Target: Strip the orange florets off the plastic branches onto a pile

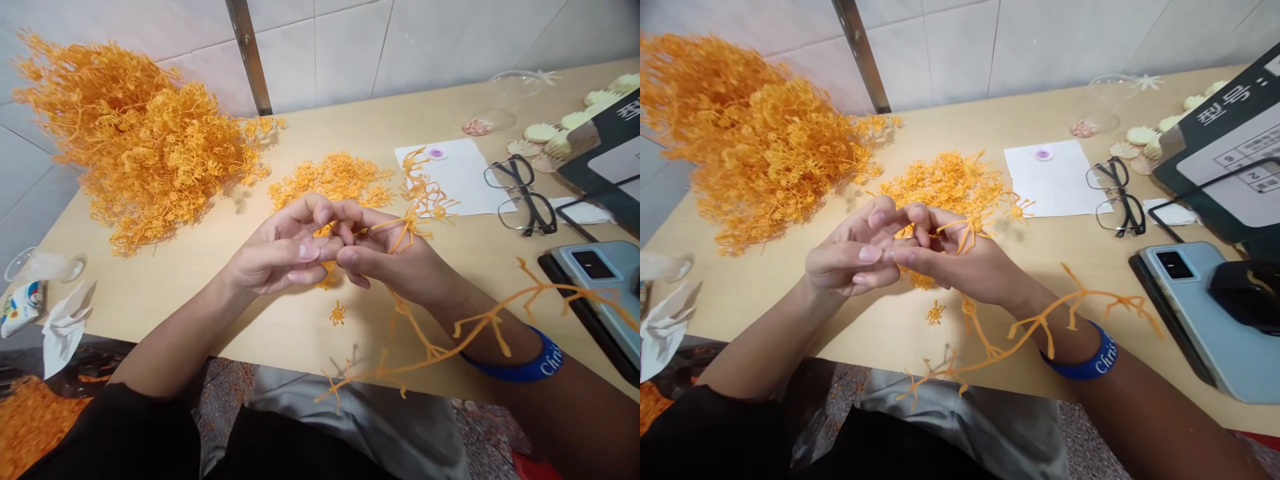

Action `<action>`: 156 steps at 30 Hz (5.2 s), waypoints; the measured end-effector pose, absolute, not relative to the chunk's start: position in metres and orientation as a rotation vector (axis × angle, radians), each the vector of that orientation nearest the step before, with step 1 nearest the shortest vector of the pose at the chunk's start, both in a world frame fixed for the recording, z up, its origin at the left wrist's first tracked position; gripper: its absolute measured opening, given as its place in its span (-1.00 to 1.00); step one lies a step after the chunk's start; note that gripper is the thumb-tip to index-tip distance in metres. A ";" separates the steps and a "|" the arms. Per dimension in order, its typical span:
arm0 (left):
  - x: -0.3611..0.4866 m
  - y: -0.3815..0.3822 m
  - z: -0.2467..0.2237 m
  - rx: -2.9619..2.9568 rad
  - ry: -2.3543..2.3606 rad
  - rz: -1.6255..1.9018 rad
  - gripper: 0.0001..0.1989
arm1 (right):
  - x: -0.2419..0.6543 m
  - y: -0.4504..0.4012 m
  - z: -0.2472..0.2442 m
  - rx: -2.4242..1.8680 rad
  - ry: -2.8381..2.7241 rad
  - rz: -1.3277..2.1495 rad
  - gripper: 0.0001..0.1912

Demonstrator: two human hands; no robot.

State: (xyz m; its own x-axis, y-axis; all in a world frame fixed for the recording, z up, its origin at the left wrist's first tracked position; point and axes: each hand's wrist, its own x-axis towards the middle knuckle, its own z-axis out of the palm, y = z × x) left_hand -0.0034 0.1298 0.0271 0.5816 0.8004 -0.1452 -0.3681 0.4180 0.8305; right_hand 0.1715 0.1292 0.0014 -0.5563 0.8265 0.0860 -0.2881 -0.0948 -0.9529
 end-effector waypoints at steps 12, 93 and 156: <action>-0.001 0.129 0.027 0.753 0.659 0.798 -0.72 | 0.175 0.130 0.000 -0.735 -1.423 1.736 -0.60; 0.004 0.139 0.004 1.211 1.053 0.940 -0.64 | 0.186 0.143 -0.011 -0.446 -1.976 2.242 -0.23; -0.006 0.137 0.009 2.155 1.123 1.218 -0.80 | 0.159 0.137 -0.023 -0.692 -1.467 1.412 -0.64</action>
State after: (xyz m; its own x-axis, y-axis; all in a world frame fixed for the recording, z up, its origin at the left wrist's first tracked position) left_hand -0.0057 0.1365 0.0087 0.2901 0.8100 0.5097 0.4419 -0.5857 0.6794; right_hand 0.1590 0.1375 -0.0234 -0.3873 0.8890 0.2441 -0.2097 0.1729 -0.9624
